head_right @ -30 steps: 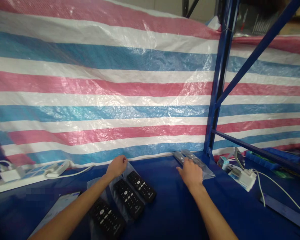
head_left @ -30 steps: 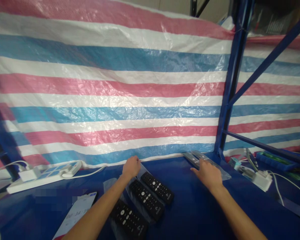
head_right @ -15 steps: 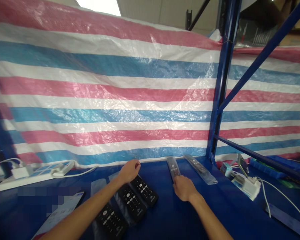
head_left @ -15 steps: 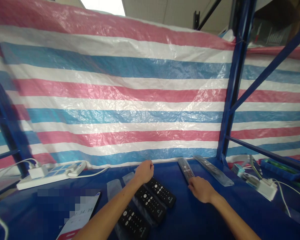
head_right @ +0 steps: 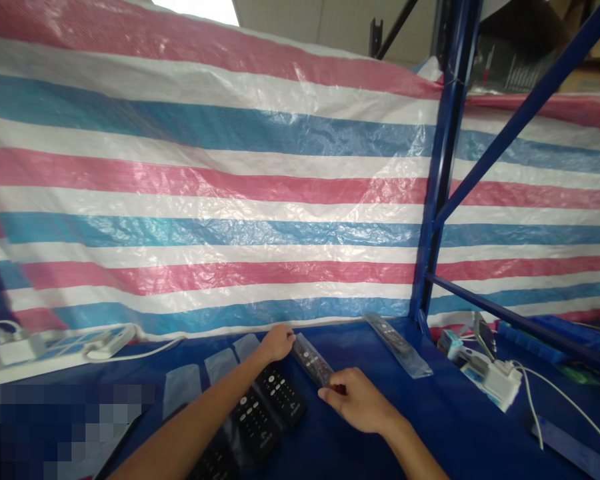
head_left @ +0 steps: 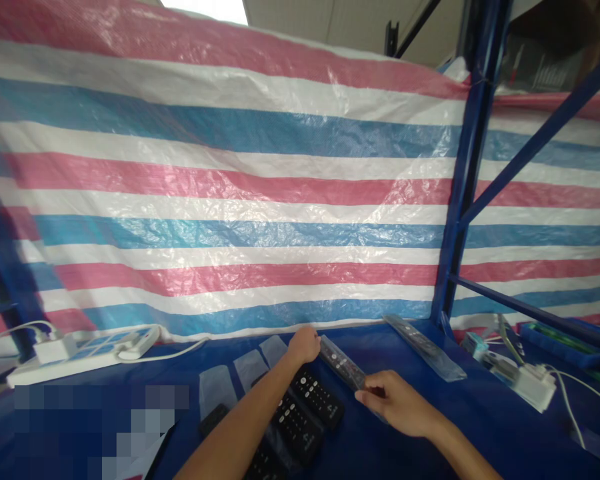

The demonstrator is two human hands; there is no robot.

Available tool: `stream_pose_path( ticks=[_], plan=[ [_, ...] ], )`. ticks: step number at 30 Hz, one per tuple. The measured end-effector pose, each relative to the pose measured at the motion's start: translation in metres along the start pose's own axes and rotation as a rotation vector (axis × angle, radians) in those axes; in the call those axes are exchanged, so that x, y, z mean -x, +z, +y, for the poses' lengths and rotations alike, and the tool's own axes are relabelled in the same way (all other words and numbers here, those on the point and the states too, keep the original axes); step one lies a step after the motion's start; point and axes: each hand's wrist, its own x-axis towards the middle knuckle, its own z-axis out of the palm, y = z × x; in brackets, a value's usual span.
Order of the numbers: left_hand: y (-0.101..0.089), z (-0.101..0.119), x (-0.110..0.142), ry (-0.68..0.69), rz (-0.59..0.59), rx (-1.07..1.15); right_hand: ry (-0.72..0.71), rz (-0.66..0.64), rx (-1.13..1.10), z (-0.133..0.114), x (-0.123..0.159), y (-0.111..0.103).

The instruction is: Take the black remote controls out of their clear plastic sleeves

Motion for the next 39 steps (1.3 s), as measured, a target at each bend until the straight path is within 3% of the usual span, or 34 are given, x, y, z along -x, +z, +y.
stream_pose_path(
  ticks=[7,21,24,32,39],
  plan=[
    [0.008,0.006,-0.007,-0.058,0.023,-0.025,0.031,0.229,0.045,0.007,-0.004,-0.005],
    [0.005,0.011,-0.002,-0.038,0.014,-0.057,0.044,0.297,0.109,0.009,-0.002,-0.009],
    [-0.007,0.019,0.004,0.005,0.067,-0.079,0.046,0.316,0.103,0.01,-0.002,-0.009],
    [-0.063,0.044,0.019,0.111,0.22,-0.141,0.082,0.413,0.104,0.007,0.0,-0.015],
    [-0.091,0.057,0.029,0.107,0.29,-0.159,0.203,0.226,0.231,-0.001,0.007,-0.016]
  ],
)
